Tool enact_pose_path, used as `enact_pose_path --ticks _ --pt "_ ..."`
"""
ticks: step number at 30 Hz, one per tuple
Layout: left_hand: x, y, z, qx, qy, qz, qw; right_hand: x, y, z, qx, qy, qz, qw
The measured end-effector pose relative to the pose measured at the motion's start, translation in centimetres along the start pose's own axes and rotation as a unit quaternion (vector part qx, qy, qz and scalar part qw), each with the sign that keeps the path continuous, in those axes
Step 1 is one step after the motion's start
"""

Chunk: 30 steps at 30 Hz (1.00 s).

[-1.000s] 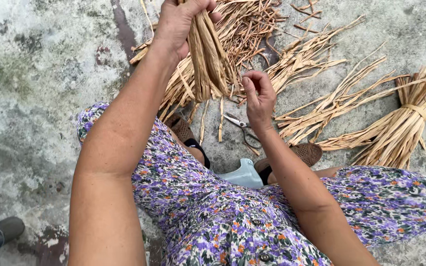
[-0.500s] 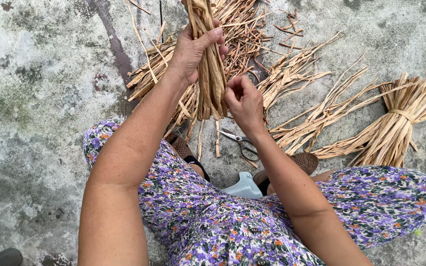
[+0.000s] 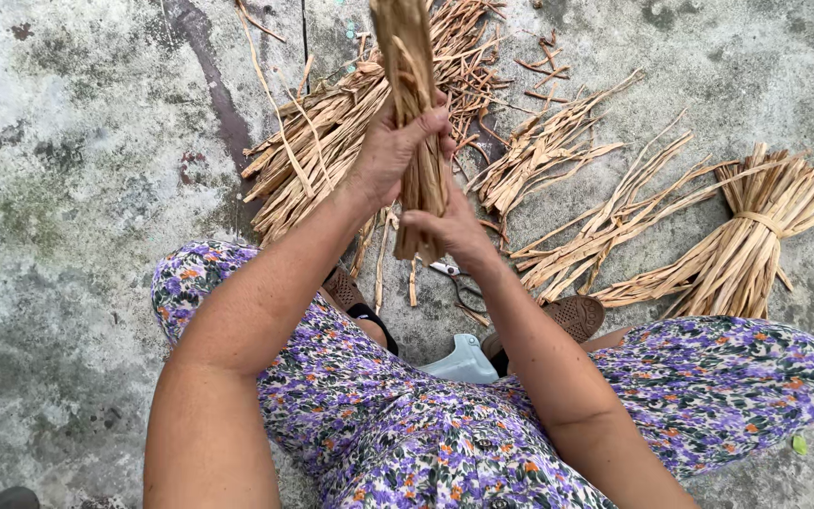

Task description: The person sits on a small stool and processes dried plant strips. They gather bundles, use shears to trim the ends, and separate the strips by hand, placing the finished pieces into a pile.

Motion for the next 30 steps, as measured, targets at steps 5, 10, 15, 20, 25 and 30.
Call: enact_pose_path --ticks 5,10,15,20,25,30 --pt "-0.4 -0.4 -0.3 -0.018 0.068 0.015 0.997 2.3 -5.2 -1.8 0.191 0.039 0.166 0.967" --pt "-1.2 -0.2 0.1 -0.058 0.059 0.054 0.995 1.0 -11.7 -3.1 0.215 0.104 0.256 0.937" --pt "-4.3 -1.1 1.1 -0.036 -0.003 0.144 0.989 -8.3 -22.8 -7.0 0.323 -0.008 -0.211 0.922" --pt "-5.5 -2.3 1.0 -0.033 -0.022 0.130 0.991 -14.0 -29.5 -13.0 0.391 0.001 -0.490 0.779" --pt "-5.5 -3.5 1.1 -0.032 -0.007 0.119 0.992 -14.4 -30.7 -13.8 0.376 0.024 -0.533 0.757" --pt "-5.6 -3.8 1.5 -0.045 0.026 0.116 0.992 -15.2 -29.6 -13.3 0.260 0.075 -0.623 0.734"
Point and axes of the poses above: each hand's wrist, its own z-axis towards the middle knuckle, its own x-axis out of the palm, y = z × x, the point moved 4 cm from there along z, towards the middle knuckle, and after that the axes turned 11 degrees about z, right-handed, at the moved point
